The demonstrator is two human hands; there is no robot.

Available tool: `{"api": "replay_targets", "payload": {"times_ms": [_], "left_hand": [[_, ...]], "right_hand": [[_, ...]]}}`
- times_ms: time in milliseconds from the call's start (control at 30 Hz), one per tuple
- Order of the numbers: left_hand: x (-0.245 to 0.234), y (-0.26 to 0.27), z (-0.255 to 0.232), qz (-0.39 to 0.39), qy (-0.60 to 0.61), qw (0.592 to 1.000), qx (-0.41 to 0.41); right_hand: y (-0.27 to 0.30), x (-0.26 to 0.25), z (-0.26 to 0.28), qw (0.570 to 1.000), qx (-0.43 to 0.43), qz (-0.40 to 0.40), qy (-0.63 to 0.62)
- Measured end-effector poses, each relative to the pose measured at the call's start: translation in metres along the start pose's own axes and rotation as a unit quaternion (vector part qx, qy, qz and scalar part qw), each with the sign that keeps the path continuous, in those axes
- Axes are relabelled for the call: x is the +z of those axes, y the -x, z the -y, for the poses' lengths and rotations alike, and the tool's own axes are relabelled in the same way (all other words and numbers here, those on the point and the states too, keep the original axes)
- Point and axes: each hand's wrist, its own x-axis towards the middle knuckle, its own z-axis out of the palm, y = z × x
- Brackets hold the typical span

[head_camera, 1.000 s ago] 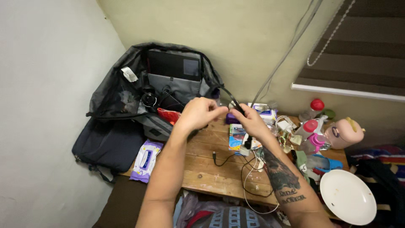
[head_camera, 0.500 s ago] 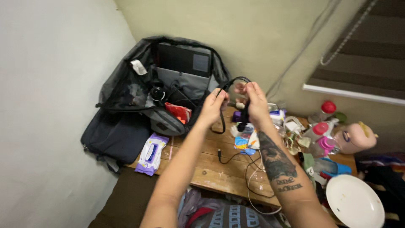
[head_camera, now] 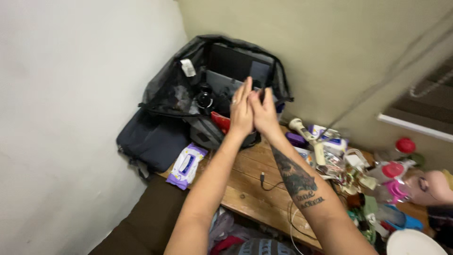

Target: The person picks up items from a cluttered wooden table one at a time, including headphones, cables, a charger, bottles, and small packages, and places them into an open backpack. They then fold and close the backpack flap, and finally pick up a cloth and wipe the table surface.

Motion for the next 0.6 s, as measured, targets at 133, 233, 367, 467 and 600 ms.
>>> {"api": "replay_targets", "payload": {"times_ms": [133, 233, 367, 467, 600], "left_hand": [[-0.072, -0.012, 0.031, 0.139, 0.002, 0.990, -0.031], [-0.146, -0.012, 0.055, 0.256, -0.350, 0.900, -0.046], [-0.198, -0.022, 0.063, 0.266, -0.535, 0.798, 0.084], [-0.202, -0.033, 0.046, 0.312, -0.499, 0.798, 0.130], [-0.180, -0.037, 0.015, 0.272, -0.470, 0.789, 0.286]], "right_hand": [[-0.036, 0.011, 0.013, 0.981, 0.137, -0.011, -0.139], [-0.064, 0.020, 0.028, 0.994, 0.090, 0.005, -0.067], [-0.075, 0.057, 0.028, 0.964, -0.149, 0.013, 0.221], [-0.073, 0.094, -0.004, 0.906, -0.240, 0.038, 0.345], [-0.064, 0.128, -0.091, 0.883, -0.156, 0.146, 0.417]]}}
